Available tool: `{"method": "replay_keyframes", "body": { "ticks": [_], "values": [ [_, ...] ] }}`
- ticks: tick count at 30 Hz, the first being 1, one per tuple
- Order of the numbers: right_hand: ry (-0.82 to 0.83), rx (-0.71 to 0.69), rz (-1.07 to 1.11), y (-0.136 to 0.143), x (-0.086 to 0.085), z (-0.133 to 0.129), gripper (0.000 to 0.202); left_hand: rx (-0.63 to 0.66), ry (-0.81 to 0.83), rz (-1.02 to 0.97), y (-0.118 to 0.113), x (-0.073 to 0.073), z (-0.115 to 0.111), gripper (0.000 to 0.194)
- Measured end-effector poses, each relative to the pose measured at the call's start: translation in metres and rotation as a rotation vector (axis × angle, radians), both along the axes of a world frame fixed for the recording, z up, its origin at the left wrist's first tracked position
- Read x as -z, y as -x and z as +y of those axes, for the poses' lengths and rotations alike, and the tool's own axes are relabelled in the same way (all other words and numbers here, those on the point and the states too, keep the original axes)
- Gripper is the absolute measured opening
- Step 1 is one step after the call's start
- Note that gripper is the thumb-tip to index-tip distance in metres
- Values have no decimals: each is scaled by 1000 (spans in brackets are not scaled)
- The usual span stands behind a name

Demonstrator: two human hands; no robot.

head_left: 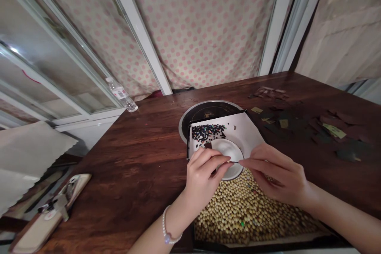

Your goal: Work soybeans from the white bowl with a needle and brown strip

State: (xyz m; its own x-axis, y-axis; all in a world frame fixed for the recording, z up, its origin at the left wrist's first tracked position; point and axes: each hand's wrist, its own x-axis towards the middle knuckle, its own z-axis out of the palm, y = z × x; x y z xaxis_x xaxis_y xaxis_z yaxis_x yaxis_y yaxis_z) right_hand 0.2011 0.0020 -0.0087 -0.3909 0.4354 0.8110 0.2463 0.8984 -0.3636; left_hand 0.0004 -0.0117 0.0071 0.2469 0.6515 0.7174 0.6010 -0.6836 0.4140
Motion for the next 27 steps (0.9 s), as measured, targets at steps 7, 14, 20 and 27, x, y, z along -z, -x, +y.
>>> {"method": "replay_keyframes", "body": {
  "ticks": [7, 14, 20, 27],
  "values": [
    [-12, 20, 18, 1, -5, -1, 45, 3, -20, -13, 0, 1, 0, 8],
    [-49, 9, 33, 3, -6, -1, 41, 21, -56, -8, -1, 1, -1, 9],
    [-71, -17, -5, 0, -1, -1, 46, 28, -50, 12, -2, 1, -1, 10],
    [-23, -68, 2, -1, -7, -4, 39, 93, -11, 1, 0, 1, -1, 14]
  ]
}}
